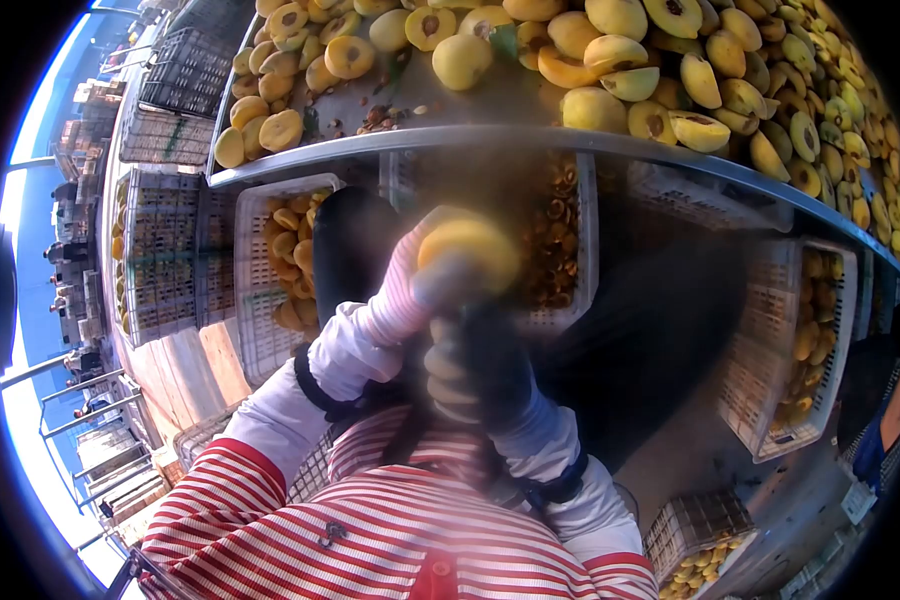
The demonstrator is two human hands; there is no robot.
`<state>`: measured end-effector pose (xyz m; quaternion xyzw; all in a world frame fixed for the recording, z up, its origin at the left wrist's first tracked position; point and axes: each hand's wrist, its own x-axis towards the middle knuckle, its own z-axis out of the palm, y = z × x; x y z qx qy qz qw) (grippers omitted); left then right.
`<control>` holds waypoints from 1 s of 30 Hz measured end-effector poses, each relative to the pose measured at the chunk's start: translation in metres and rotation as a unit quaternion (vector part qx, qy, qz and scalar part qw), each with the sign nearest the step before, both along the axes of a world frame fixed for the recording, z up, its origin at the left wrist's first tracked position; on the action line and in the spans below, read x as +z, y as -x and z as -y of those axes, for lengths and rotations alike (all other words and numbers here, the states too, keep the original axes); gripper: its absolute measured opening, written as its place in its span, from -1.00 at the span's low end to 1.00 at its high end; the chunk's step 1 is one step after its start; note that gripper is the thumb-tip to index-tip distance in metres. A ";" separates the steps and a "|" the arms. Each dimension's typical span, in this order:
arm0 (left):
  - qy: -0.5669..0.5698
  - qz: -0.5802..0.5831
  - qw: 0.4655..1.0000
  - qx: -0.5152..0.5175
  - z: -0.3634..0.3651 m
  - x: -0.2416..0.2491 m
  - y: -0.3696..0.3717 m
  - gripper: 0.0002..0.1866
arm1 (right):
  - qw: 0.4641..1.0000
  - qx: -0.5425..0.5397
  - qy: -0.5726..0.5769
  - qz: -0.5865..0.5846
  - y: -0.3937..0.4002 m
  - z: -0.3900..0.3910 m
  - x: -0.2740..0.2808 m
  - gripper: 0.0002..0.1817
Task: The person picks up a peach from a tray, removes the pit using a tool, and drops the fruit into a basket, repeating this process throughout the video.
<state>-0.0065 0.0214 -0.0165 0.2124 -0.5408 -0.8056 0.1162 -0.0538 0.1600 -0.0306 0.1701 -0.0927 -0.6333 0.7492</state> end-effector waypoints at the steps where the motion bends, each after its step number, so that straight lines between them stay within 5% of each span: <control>1: 0.000 0.000 1.000 0.002 -0.004 -0.001 -0.002 -0.56 | 1.000 0.002 0.000 0.000 -0.004 0.001 -0.007 -0.49; 4: -0.213 -0.007 0.972 0.102 -0.020 -0.005 -0.010 -0.59 | 0.982 -0.021 0.142 0.119 -0.012 0.013 -0.022 -0.51; 5: -0.213 -0.008 0.971 0.105 -0.020 -0.006 -0.014 -0.59 | 0.983 -0.018 0.142 0.119 -0.014 0.013 -0.027 -0.51; 7: -0.385 0.066 0.908 0.154 -0.022 -0.006 -0.021 -0.61 | 0.996 -0.002 0.080 0.026 -0.018 0.011 -0.038 -0.52; 11: -0.354 0.022 0.888 0.292 -0.016 -0.010 -0.021 -0.56 | 0.987 -0.051 0.131 -0.073 -0.010 0.017 -0.028 -0.50; 12: -0.385 0.009 0.856 0.346 0.001 -0.056 -0.035 -0.53 | 0.981 -0.092 0.168 -0.028 -0.007 0.017 -0.034 -0.51; 13: -0.281 0.094 0.871 0.392 0.012 -0.024 -0.045 -0.55 | 0.985 -0.097 0.144 -0.019 -0.004 0.014 -0.036 -0.52; 14: 0.191 0.065 0.880 0.430 0.007 -0.022 -0.053 -0.58 | 0.994 -0.064 0.071 -0.045 -0.002 0.009 -0.039 -0.52; 15: 0.310 0.090 0.876 0.358 0.041 -0.027 -0.095 -0.56 | 0.997 -0.032 -0.004 -0.072 -0.002 0.004 -0.044 -0.52; 17: 0.294 0.115 0.860 0.400 0.092 0.000 -0.120 -0.54 | 0.999 0.022 -0.011 -0.028 -0.006 0.003 -0.058 -0.50; 18: 0.516 0.317 0.749 0.269 0.125 0.010 -0.140 -0.51 | 0.994 0.055 -0.070 -0.062 -0.005 0.004 -0.050 -0.50; 19: 0.676 0.484 0.545 0.111 0.148 0.016 -0.149 -0.47 | 0.983 0.087 -0.130 -0.094 -0.002 0.007 -0.040 -0.49; 20: 0.627 0.585 0.509 0.072 0.141 0.037 -0.113 -0.44 | 0.984 0.085 -0.124 -0.096 0.001 0.014 -0.035 -0.49; 23: 0.606 0.316 0.717 0.136 0.134 0.041 -0.013 -0.45 | 0.975 0.084 -0.104 -0.176 0.005 0.025 -0.032 -0.46; 25: 0.671 0.276 0.682 0.089 0.129 0.040 0.067 -0.36 | 0.938 0.030 -0.178 -0.294 0.005 0.029 -0.039 -0.45; 26: 0.630 0.398 0.666 0.032 0.120 0.056 0.109 -0.28 | 0.941 0.052 -0.208 -0.262 0.011 0.028 -0.038 -0.45; 30: 0.616 0.483 0.619 -0.059 0.142 -0.001 0.161 -0.30 | 0.938 0.026 -0.239 -0.249 0.019 0.022 -0.044 -0.47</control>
